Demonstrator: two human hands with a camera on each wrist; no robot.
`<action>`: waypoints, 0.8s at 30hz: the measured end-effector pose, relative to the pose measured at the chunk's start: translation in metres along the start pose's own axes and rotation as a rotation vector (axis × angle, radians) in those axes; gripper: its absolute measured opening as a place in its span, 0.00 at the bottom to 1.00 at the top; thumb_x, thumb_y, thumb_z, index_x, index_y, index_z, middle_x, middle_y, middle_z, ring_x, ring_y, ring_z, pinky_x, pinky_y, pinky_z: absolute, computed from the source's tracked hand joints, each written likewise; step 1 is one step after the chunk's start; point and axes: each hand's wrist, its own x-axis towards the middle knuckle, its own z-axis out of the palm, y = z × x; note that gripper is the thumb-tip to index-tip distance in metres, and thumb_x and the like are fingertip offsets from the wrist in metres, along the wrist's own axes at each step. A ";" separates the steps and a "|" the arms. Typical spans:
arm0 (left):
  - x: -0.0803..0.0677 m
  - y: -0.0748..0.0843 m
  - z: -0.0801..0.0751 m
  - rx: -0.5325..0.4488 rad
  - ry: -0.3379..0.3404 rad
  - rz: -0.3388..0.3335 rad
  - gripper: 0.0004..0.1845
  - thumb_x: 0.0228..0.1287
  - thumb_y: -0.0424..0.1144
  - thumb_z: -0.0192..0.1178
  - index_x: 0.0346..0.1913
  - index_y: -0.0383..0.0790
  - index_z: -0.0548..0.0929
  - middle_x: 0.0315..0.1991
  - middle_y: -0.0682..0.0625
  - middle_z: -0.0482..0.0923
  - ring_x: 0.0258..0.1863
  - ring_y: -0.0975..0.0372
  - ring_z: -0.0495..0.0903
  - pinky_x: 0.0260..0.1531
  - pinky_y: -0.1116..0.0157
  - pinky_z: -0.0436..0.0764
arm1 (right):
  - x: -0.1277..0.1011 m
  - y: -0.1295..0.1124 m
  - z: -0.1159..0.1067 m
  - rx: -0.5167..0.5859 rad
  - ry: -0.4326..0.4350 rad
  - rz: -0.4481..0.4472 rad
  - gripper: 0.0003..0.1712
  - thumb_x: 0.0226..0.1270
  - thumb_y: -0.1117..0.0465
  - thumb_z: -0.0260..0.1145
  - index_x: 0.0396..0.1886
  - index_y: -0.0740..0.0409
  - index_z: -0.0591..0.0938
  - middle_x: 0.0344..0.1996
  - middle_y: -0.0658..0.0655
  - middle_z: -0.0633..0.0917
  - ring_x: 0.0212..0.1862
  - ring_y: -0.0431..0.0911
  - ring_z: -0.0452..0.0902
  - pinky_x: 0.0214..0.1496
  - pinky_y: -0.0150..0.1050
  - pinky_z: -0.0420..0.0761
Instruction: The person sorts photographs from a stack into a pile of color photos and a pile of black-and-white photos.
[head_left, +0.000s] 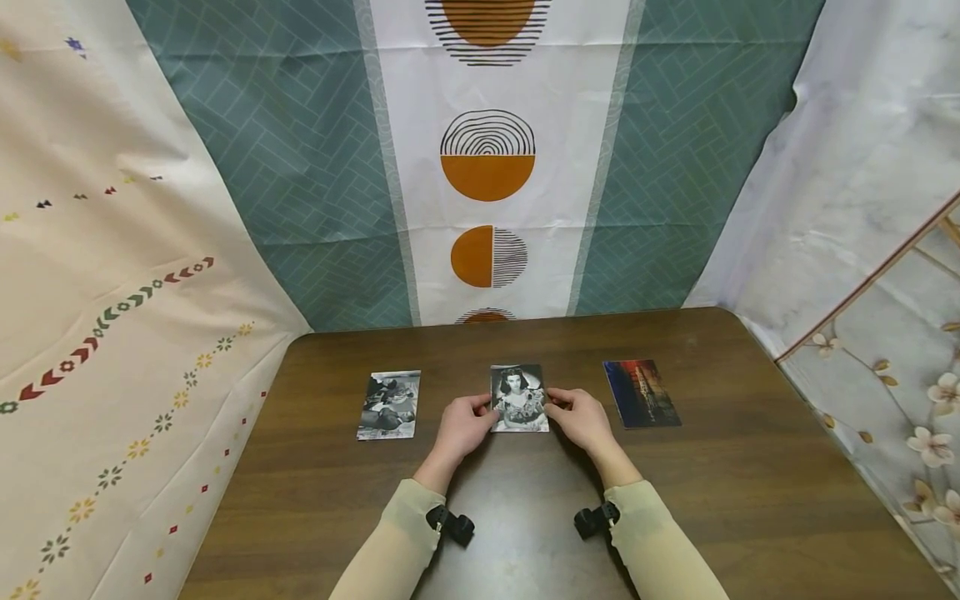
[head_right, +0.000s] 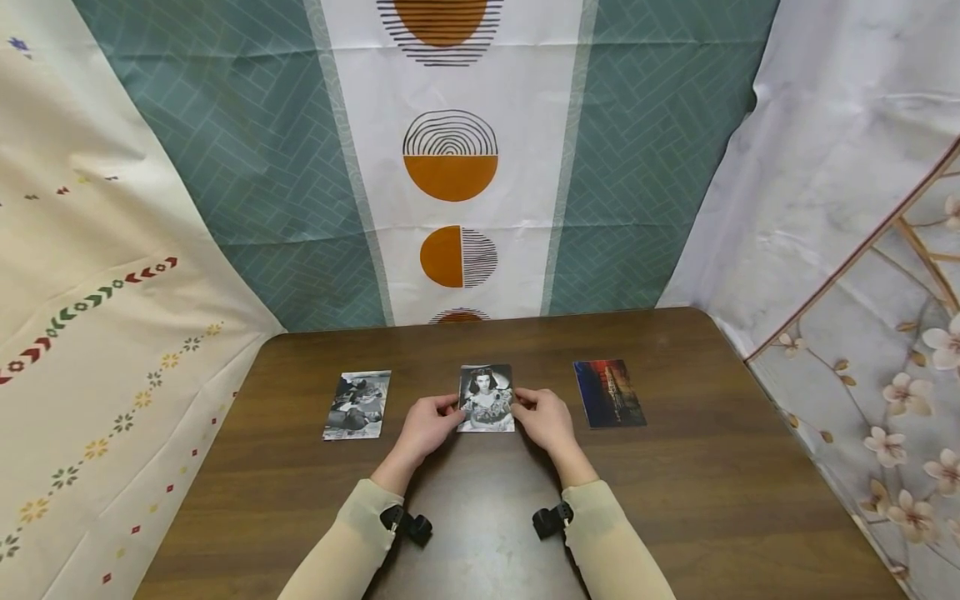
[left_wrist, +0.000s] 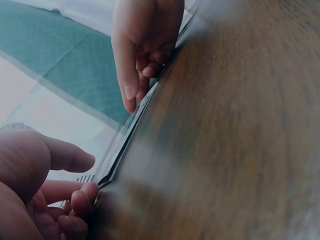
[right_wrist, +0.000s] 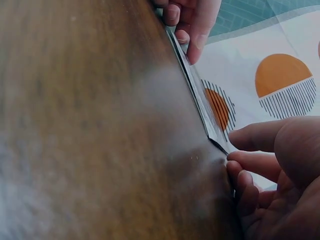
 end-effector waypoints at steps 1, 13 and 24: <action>0.000 0.000 0.000 0.003 -0.001 -0.002 0.23 0.66 0.35 0.69 0.61 0.28 0.87 0.29 0.54 0.78 0.30 0.62 0.73 0.36 0.61 0.73 | 0.000 0.000 0.000 0.001 -0.002 0.002 0.22 0.72 0.57 0.71 0.63 0.59 0.88 0.48 0.58 0.87 0.47 0.53 0.80 0.52 0.53 0.78; -0.001 0.003 -0.001 0.012 -0.017 -0.024 0.23 0.67 0.35 0.69 0.63 0.30 0.87 0.28 0.53 0.77 0.29 0.61 0.72 0.35 0.62 0.71 | 0.002 -0.003 0.002 -0.012 -0.025 0.010 0.24 0.73 0.56 0.71 0.64 0.60 0.87 0.54 0.64 0.86 0.56 0.60 0.82 0.59 0.59 0.77; 0.000 0.002 -0.001 0.014 -0.011 -0.016 0.23 0.65 0.36 0.69 0.61 0.31 0.88 0.30 0.54 0.79 0.32 0.61 0.74 0.38 0.61 0.74 | 0.002 -0.004 0.002 0.006 -0.047 0.034 0.24 0.75 0.55 0.70 0.65 0.60 0.87 0.57 0.66 0.85 0.57 0.61 0.81 0.60 0.60 0.77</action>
